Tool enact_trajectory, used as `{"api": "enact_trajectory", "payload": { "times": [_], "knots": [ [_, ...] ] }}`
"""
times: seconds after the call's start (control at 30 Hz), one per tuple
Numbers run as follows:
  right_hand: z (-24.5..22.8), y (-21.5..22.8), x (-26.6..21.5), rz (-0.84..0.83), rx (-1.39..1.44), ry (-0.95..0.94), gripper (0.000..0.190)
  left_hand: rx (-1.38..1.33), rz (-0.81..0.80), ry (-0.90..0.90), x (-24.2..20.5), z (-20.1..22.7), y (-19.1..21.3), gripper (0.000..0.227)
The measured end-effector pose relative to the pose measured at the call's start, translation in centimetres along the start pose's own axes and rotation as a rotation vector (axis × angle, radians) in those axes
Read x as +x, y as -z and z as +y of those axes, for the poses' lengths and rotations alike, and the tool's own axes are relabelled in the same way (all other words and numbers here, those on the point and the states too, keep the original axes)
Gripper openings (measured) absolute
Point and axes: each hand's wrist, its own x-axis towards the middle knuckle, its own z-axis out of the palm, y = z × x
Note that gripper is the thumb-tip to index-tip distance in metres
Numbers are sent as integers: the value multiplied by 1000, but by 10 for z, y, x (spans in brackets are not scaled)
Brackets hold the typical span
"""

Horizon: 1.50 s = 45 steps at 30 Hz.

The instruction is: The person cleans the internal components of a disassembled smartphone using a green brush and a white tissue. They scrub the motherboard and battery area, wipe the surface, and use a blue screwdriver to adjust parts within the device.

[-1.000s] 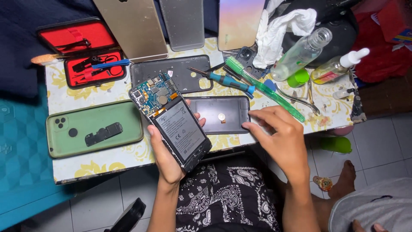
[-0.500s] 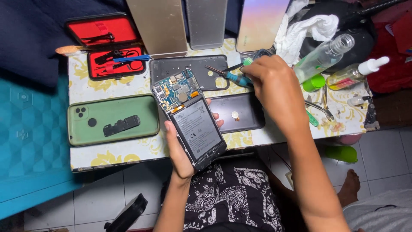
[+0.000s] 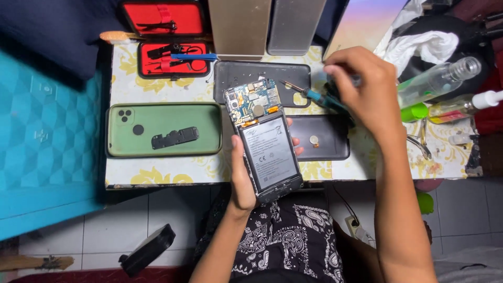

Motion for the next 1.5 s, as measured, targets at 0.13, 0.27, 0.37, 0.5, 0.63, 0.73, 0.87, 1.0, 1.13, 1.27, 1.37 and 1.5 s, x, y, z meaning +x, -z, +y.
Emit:
{"api": "enact_trajectory", "payload": {
  "times": [0.13, 0.27, 0.37, 0.5, 0.63, 0.73, 0.87, 1.0, 1.13, 1.27, 1.37, 1.5],
  "knots": [
    [-53, -3, -37, 213, 539, -47, 8, -64, -11, 53, -1, 0, 5, 84],
    [-85, -29, -107, 226, 716, -177, 28, -218, -97, 167, -4, 0, 13, 89],
    [-95, -40, -119, 206, 642, 32, 11, -69, -14, 111, -3, 4, 4, 87],
    [-105, -46, -121, 211, 590, 68, 20, -78, -14, 79, -1, 3, 4, 84],
    [-110, -45, -120, 142, 510, 89, 20, -44, -11, 53, -2, 1, 4, 83],
    [-108, -47, -123, 153, 496, 96, 20, -28, -3, 52, -2, 1, 4, 83],
    [-108, -49, -125, 198, 543, 108, 19, -51, -14, 76, -2, 0, 6, 84],
    [-111, -46, -122, 160, 452, 134, 17, -43, -25, 65, -2, -2, 9, 82],
    [-112, -45, -120, 151, 299, 267, 17, -41, -20, 75, 0, 0, 8, 83],
    [-82, -59, -145, 17, 322, 271, 29, -10, -37, 101, -2, 2, 0, 84],
    [-81, -65, -149, 39, 321, 251, 29, 5, 126, 97, -2, 0, -7, 76],
    [-80, -77, -137, 203, 263, 361, 25, -7, 123, 137, -1, 2, -8, 86]
  ]
}}
